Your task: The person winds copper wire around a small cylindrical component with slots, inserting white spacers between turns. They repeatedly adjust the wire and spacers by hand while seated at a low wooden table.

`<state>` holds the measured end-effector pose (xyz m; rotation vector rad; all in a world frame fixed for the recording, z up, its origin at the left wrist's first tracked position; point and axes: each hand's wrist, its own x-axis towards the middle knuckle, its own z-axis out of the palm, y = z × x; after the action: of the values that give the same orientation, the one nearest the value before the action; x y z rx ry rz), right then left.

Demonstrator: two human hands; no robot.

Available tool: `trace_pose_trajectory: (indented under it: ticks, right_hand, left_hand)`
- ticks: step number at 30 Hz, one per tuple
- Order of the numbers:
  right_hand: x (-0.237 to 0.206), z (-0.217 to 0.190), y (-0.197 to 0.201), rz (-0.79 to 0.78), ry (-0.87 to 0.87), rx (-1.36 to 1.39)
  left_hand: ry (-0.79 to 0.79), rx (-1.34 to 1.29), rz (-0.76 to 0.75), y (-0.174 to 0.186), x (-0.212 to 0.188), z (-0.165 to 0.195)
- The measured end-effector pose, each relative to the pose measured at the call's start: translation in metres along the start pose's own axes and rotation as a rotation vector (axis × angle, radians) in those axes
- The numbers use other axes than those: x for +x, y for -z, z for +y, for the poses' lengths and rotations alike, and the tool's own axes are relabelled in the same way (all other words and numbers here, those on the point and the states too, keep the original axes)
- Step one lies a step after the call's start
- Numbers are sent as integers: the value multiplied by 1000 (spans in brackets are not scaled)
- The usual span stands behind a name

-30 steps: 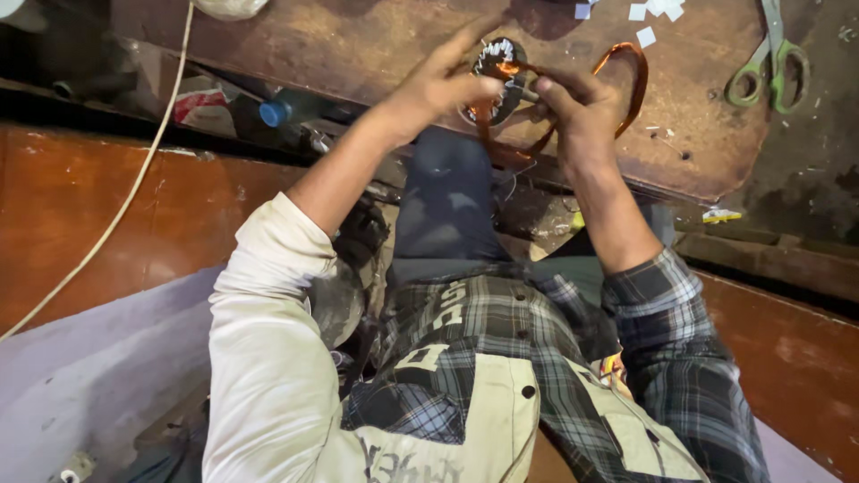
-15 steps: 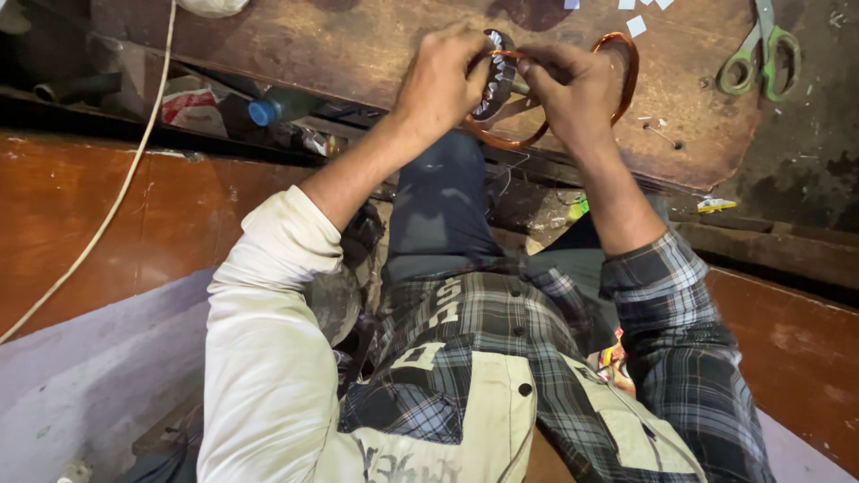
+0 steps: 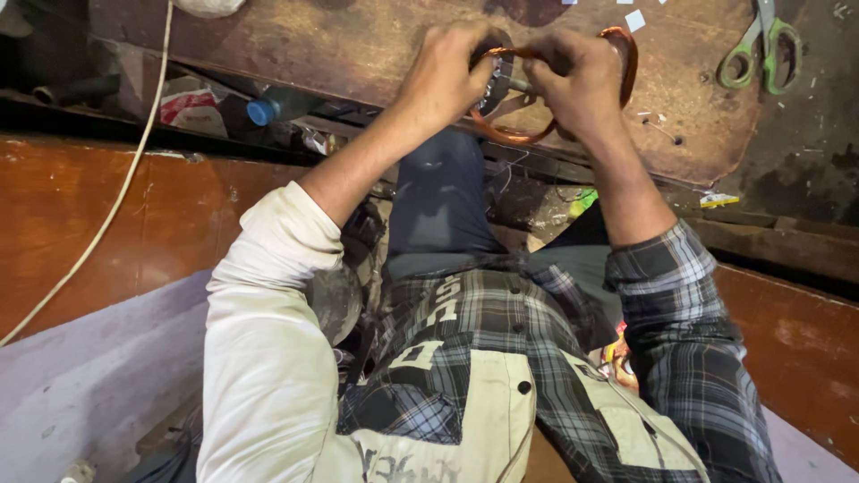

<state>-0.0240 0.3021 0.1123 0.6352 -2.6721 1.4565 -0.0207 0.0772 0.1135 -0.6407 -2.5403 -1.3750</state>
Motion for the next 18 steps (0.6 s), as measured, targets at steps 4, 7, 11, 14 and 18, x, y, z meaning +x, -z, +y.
trace_pose_trajectory:
  ticks: [4,7,11,14,18]
  right_hand:
    - [0,1,-2,6,26,119]
    - [1,1,-4,-12,50,228]
    - [0,4,-1,-28,-94,83]
    - [-1,9,-4,-12,67,131]
    - [-2,16,-12,7,96,318]
  left_hand:
    - [-5,160,80,0,-3,4]
    - [72,100,20,1,0,8]
    - [-66,48,77,1,3,12]
    - [55,99,43,2,1,10]
    - [147,86,30,4,-4,2]
